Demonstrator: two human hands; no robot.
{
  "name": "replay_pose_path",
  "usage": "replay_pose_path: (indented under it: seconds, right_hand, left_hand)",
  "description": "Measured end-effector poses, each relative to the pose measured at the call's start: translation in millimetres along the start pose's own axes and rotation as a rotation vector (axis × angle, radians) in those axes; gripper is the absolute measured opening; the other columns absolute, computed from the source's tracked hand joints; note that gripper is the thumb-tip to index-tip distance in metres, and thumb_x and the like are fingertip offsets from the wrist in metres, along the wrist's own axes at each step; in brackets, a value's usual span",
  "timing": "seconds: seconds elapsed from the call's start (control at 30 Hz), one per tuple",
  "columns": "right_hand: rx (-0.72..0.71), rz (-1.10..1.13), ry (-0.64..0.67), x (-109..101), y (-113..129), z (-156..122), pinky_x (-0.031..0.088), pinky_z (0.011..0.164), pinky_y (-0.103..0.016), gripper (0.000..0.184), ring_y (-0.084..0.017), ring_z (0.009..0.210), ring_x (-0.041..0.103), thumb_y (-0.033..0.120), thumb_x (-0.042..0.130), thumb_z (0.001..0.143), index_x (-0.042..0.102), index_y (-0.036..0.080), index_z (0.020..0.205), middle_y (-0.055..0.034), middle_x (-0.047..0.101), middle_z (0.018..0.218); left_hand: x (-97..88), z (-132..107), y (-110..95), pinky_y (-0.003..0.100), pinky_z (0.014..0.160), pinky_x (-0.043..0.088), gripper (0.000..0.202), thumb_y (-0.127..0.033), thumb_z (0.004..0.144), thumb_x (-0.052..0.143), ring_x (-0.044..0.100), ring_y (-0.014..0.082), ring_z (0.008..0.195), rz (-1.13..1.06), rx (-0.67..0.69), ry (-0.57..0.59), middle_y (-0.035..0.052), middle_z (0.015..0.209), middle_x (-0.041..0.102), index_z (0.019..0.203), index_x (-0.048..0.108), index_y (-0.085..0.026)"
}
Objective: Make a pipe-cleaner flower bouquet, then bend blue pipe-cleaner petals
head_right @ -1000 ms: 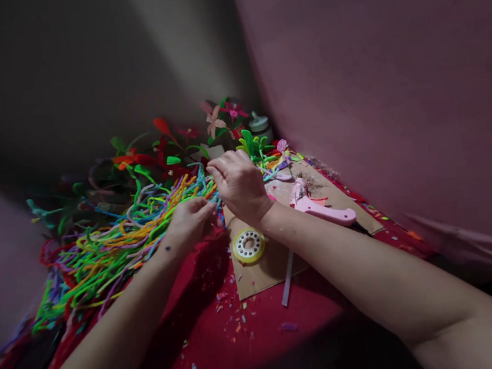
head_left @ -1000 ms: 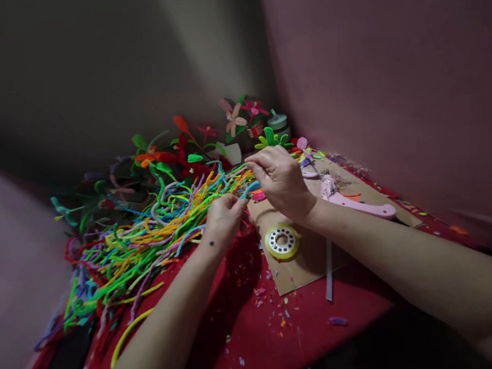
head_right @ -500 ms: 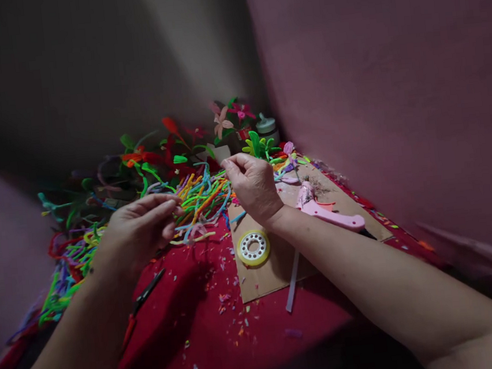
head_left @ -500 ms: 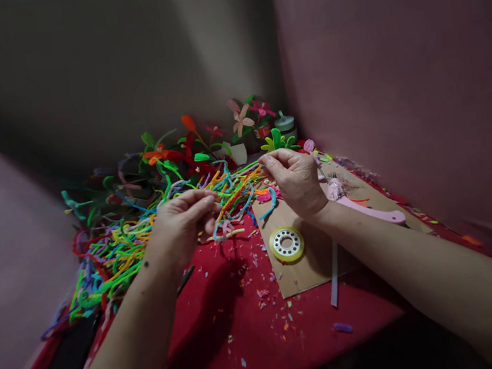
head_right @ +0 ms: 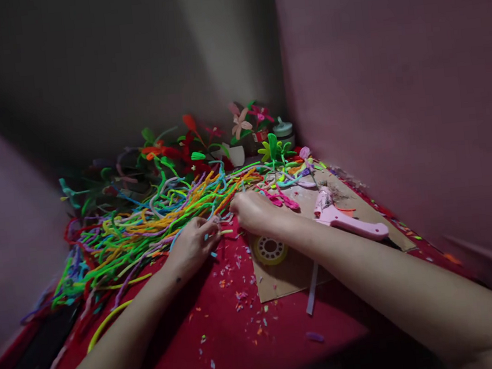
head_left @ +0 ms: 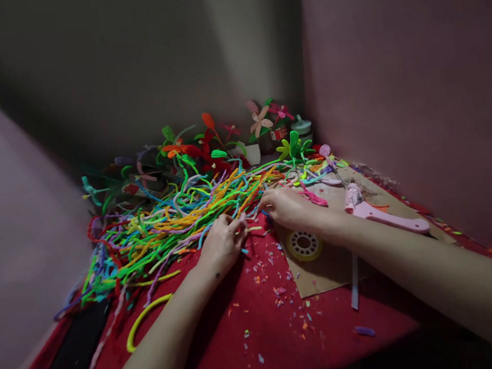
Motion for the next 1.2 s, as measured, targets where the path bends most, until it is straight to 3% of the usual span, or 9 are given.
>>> replay_pose_path:
  seconds: [0.37,0.6,0.67,0.77,0.83,0.9,0.97,1.1,1.2]
  right_hand:
    - [-0.145,-0.388,0.155,18.6,21.7,35.5,0.048,0.069,-0.033,0.026,-0.029,0.091,0.065,0.010,0.045,0.083,0.070,0.010,0.093,-0.0172,0.068,0.095]
    - [-0.107,-0.496,0.056,-34.6,19.5,12.6,0.046,0.064,-0.030,0.023,-0.026,0.089,0.063,0.006,0.047,0.082,0.068,0.010,0.089,-0.0161,0.066,0.093]
    - [-0.061,-0.444,-0.148,-56.0,14.3,5.1,0.044,0.062,-0.029,0.023,-0.025,0.085,0.062,0.004,0.046,0.081,0.067,0.010,0.083,-0.0151,0.065,0.090]
    - [0.001,0.093,-0.583,-79.3,8.2,-8.7,0.044,0.059,-0.027,0.014,-0.018,0.074,0.060,0.010,0.050,0.081,0.064,0.012,0.077,-0.0100,0.064,0.083]
    - [0.015,0.691,-0.710,-78.1,5.9,-14.8,0.044,0.053,-0.024,0.010,-0.012,0.061,0.056,0.020,0.055,0.082,0.062,0.014,0.077,-0.0042,0.062,0.071]
    - [0.004,1.264,-0.549,-63.3,10.4,-13.8,0.045,0.049,-0.023,0.008,-0.010,0.054,0.055,0.023,0.058,0.080,0.060,0.015,0.077,-0.0020,0.062,0.070]
    - [0.024,1.633,-0.403,-46.3,16.4,-12.7,0.046,0.048,-0.021,0.005,-0.009,0.055,0.058,0.019,0.059,0.078,0.059,0.015,0.079,-0.0020,0.064,0.072]
    - [0.109,1.929,-0.243,-15.9,22.3,-13.8,0.050,0.051,-0.019,0.004,-0.008,0.055,0.061,0.010,0.056,0.077,0.057,0.014,0.079,-0.0024,0.066,0.070]
    - [0.096,1.986,-0.148,-0.2,26.5,-17.6,0.052,0.053,-0.020,0.009,-0.009,0.055,0.062,0.006,0.056,0.075,0.056,0.014,0.080,-0.0014,0.066,0.067]
  left_hand:
    - [4.6,-7.5,-4.9,0.036,0.076,0.043,0.035,-0.029,0.093,0.031,0.051,0.0221,0.080,0.226,0.022,0.054,0.0119,0.086,0.056,0.104,0.061,-0.014]
    - [7.1,-5.7,0.4,0.037,0.079,0.043,0.032,-0.029,0.092,0.035,0.053,0.0229,0.086,0.191,0.017,0.049,0.0119,0.091,0.057,0.110,0.059,-0.016]
    - [8.3,-5.7,2.0,0.036,0.079,0.044,0.031,-0.028,0.091,0.038,0.053,0.0227,0.087,0.165,0.012,0.036,0.0108,0.090,0.058,0.110,0.060,-0.017]
    - [0.9,-5.4,2.5,0.035,0.080,0.045,0.025,-0.027,0.088,0.045,0.054,0.0219,0.088,0.116,-0.004,-0.016,0.0097,0.094,0.057,0.104,0.063,-0.019]
    - [-12.8,-5.1,0.4,0.035,0.083,0.044,0.024,-0.024,0.086,0.047,0.054,0.0225,0.095,0.093,-0.022,-0.091,0.0110,0.102,0.055,0.101,0.064,-0.019]
    - [-31.4,-6.2,-3.8,0.035,0.084,0.044,0.024,-0.022,0.086,0.045,0.053,0.0222,0.096,0.008,-0.065,-0.200,0.0114,0.105,0.054,0.100,0.064,-0.017]
    - [-47.9,-10.0,-7.5,0.032,0.074,0.046,0.018,-0.026,0.083,0.052,0.056,0.0190,0.081,-0.338,-0.169,-0.299,0.0071,0.092,0.059,0.091,0.065,-0.018]
    - [-45.1,-18.1,-24.7,0.021,0.049,0.037,0.028,-0.031,0.071,0.069,0.048,0.0093,0.053,-1.102,-0.364,0.014,0.0009,0.072,0.062,0.094,0.065,-0.016]
    - [-34.7,-20.6,-35.5,0.018,0.047,0.036,0.034,-0.028,0.070,0.072,0.049,0.0061,0.054,-1.478,-0.429,0.039,0.0028,0.082,0.066,0.101,0.065,-0.017]
Point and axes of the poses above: each hand's wrist, its own z-axis towards the middle knuckle, its own x-axis out of the palm, y = z × x, the point moved 3 cm from there along z, towards the middle knuckle
